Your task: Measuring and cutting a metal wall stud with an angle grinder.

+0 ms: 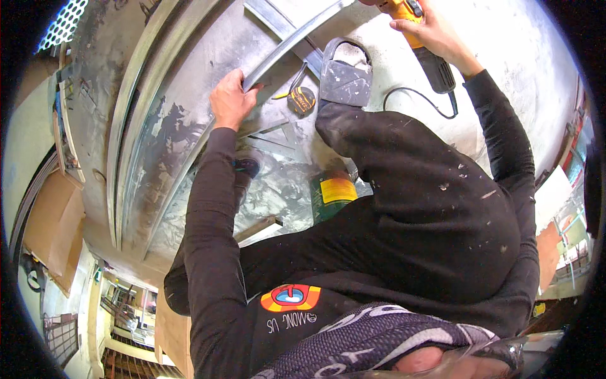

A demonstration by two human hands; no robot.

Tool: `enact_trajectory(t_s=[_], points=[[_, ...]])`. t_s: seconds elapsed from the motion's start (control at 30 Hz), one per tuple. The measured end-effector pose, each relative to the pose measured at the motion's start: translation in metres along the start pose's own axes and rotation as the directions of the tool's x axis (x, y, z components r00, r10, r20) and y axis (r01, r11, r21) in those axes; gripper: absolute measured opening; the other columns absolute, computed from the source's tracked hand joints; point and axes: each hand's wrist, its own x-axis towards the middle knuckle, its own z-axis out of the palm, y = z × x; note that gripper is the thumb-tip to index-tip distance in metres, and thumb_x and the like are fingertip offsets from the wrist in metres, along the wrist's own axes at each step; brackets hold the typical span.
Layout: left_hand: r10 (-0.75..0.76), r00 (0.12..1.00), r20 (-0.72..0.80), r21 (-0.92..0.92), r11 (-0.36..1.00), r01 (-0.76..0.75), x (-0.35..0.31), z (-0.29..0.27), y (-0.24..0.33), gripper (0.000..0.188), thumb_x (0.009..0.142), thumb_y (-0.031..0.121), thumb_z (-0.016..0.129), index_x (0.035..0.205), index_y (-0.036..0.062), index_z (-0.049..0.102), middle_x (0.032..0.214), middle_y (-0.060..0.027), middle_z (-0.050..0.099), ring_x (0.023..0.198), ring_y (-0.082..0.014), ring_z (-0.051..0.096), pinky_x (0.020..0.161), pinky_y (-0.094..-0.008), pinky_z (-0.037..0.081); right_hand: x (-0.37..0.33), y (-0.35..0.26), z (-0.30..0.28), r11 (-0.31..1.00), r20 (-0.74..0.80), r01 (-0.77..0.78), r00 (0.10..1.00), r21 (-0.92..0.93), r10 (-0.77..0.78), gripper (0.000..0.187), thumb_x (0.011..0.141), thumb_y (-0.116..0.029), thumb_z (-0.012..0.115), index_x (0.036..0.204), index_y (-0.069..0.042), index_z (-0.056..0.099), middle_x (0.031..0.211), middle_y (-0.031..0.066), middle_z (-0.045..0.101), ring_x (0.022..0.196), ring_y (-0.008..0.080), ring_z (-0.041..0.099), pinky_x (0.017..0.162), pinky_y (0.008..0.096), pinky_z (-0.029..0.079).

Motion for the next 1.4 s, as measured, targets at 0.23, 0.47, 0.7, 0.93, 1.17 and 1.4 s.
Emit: enact_trajectory(t_s=[0.23,0.47,0.7,0.93,1.17,1.4], points=[[0.118,0.991,-0.070,-0.003,0.993,-0.118,0.005,0.014,0.002,0.035,0.074,0.029,0.082,0.085,0.0061,0.058,0.083,-0.0144,0.066,0.081,-0.0371,0.067,0.069,-0.0478,0.051,-0.019,0.005,-0.005,0.987,0.008,-0.044,0.999,-0.155,0.045,0.074,0.081,-0.020,0.078,0.143,-0.002,0.042,0.115,0.0131,0.062,0.106,0.0223,0.061,0.092,0.0343,0.050],[0.051,0.994,0.097,0.074,0.996,-0.058,0.008,0.015,0.008,0.037,0.081,0.037,0.079,0.105,0.0097,0.070,0.091,-0.0212,0.073,0.082,-0.0401,0.071,0.072,-0.0492,0.055,-0.027,0.017,-0.006,0.953,0.019,-0.137,0.989,-0.270,0.147,0.089,0.077,-0.027,0.078,0.147,0.007,0.034,0.118,0.0234,0.063,0.111,0.0308,0.062,0.096,0.0360,0.049],[0.013,0.990,0.141,0.025,1.000,-0.016,0.009,0.011,0.011,0.036,0.081,0.036,0.079,0.106,0.0110,0.071,0.090,-0.0198,0.073,0.082,-0.0399,0.071,0.073,-0.0489,0.055,-0.025,0.032,-0.001,0.920,-0.024,-0.107,0.994,-0.377,0.105,0.095,0.075,-0.033,0.077,0.148,0.009,0.033,0.121,0.0293,0.062,0.114,0.0367,0.062,0.098,0.0380,0.049],[0.018,0.989,0.144,0.062,0.998,-0.027,0.010,0.010,0.012,0.036,0.080,0.036,0.079,0.106,0.0111,0.071,0.090,-0.0194,0.073,0.084,-0.0394,0.070,0.075,-0.0484,0.055,-0.021,0.034,0.000,0.907,-0.020,-0.124,0.992,-0.402,0.127,0.096,0.075,-0.034,0.078,0.148,0.010,0.033,0.123,0.0322,0.061,0.117,0.0385,0.061,0.101,0.0386,0.049],[0.008,0.991,0.135,0.048,0.999,-0.015,0.009,0.009,0.013,0.033,0.080,0.031,0.077,0.104,0.0101,0.067,0.089,-0.0205,0.072,0.085,-0.0409,0.070,0.075,-0.0502,0.054,-0.023,0.004,-0.004,0.934,0.043,-0.106,0.991,-0.340,0.129,0.093,0.077,-0.031,0.078,0.148,0.008,0.033,0.125,0.0326,0.060,0.117,0.0386,0.061,0.101,0.0398,0.048],[-0.005,0.991,0.135,0.038,0.999,0.000,0.009,0.008,0.013,0.030,0.082,0.032,0.076,0.102,0.0109,0.068,0.088,-0.0204,0.072,0.084,-0.0413,0.070,0.074,-0.0506,0.054,-0.012,0.021,-0.001,0.910,-0.003,-0.033,0.999,-0.412,0.035,0.093,0.077,-0.033,0.078,0.149,0.006,0.033,0.125,0.0329,0.060,0.118,0.0400,0.061,0.101,0.0411,0.048]])
